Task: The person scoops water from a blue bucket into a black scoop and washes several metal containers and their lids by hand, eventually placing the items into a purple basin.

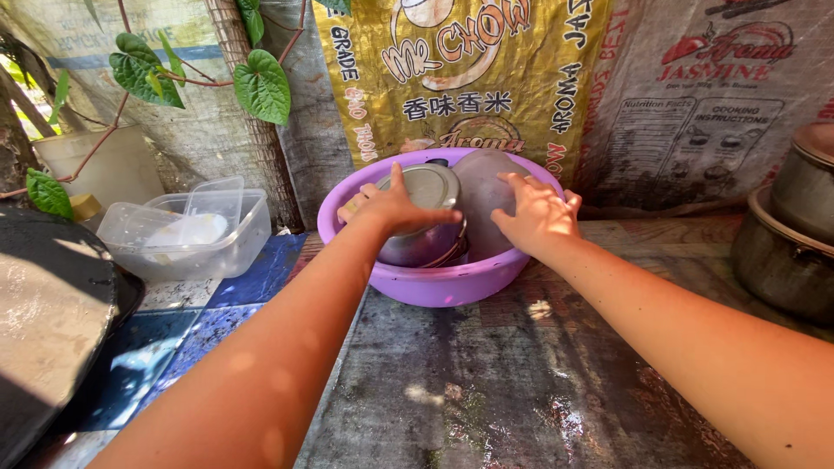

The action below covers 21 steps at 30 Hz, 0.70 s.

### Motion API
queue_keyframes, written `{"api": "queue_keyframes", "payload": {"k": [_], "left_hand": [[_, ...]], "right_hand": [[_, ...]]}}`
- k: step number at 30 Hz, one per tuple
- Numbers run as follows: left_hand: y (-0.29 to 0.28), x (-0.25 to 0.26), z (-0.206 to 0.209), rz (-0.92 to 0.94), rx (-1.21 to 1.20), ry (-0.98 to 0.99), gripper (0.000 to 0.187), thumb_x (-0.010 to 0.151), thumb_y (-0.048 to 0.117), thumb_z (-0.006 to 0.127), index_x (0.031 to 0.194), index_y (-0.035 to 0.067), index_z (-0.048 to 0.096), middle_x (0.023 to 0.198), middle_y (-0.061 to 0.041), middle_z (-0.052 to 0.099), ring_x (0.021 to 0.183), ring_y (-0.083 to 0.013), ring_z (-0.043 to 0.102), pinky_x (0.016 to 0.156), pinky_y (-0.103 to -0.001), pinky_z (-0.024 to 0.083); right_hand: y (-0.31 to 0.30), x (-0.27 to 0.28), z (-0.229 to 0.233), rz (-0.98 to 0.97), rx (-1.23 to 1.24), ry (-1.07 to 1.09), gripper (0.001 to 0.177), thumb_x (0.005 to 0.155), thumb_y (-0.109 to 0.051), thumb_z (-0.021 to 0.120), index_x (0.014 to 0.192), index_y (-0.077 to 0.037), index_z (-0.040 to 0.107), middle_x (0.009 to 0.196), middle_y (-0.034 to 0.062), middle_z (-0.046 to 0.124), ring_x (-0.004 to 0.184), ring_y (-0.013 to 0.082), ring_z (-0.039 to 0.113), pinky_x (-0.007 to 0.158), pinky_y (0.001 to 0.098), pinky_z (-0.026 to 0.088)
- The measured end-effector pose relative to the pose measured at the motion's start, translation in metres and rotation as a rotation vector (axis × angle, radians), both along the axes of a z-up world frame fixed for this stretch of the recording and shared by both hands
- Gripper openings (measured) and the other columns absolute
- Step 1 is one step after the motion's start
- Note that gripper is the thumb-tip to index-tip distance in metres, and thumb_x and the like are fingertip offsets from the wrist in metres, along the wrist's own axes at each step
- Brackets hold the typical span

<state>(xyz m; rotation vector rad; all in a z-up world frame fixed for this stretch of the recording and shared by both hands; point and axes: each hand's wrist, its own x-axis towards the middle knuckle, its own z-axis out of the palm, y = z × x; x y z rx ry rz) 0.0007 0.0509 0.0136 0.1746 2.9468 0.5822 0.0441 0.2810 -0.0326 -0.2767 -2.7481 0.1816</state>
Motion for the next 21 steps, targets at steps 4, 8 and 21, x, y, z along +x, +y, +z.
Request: {"api": "queue_keyframes", "payload": {"k": [4,8,21], "left_hand": [[-0.006,-0.006,-0.016,-0.023,-0.081,0.071,0.158,0.045,0.075,0.086,0.168,0.028,-0.002,0.161,-0.032,0.03,0.151,-0.0473,0.031,0.118,-0.061,0.033],[-0.03,-0.011,-0.03,-0.059,-0.123,0.115,0.156,0.046,0.07,0.089,0.167,0.035,-0.002,0.165,-0.029,0.02,0.152,-0.0482,0.023,0.117,-0.063,0.029],[-0.007,0.02,-0.029,-0.05,0.256,0.785,0.03,0.096,0.039,0.064,0.088,0.013,0.078,0.104,-0.01,0.073,0.112,-0.0303,0.061,0.095,-0.057,0.041]], "right_hand": [[-0.013,0.002,0.01,0.091,-0.078,-0.034,0.063,0.087,-0.043,0.068,0.147,-0.038,0.05,0.146,-0.0018,0.054,0.141,0.0197,0.048,0.121,0.0625,0.02],[-0.024,0.011,0.018,0.149,-0.128,-0.062,0.065,0.085,-0.043,0.071,0.146,-0.04,0.048,0.155,-0.0017,0.041,0.145,0.0238,0.036,0.122,0.0657,0.005],[-0.024,0.018,0.021,0.404,-0.439,0.297,0.014,0.089,-0.018,0.078,0.102,-0.012,0.078,0.092,0.0061,0.075,0.079,0.0174,0.073,0.075,0.0375,0.06]]}}
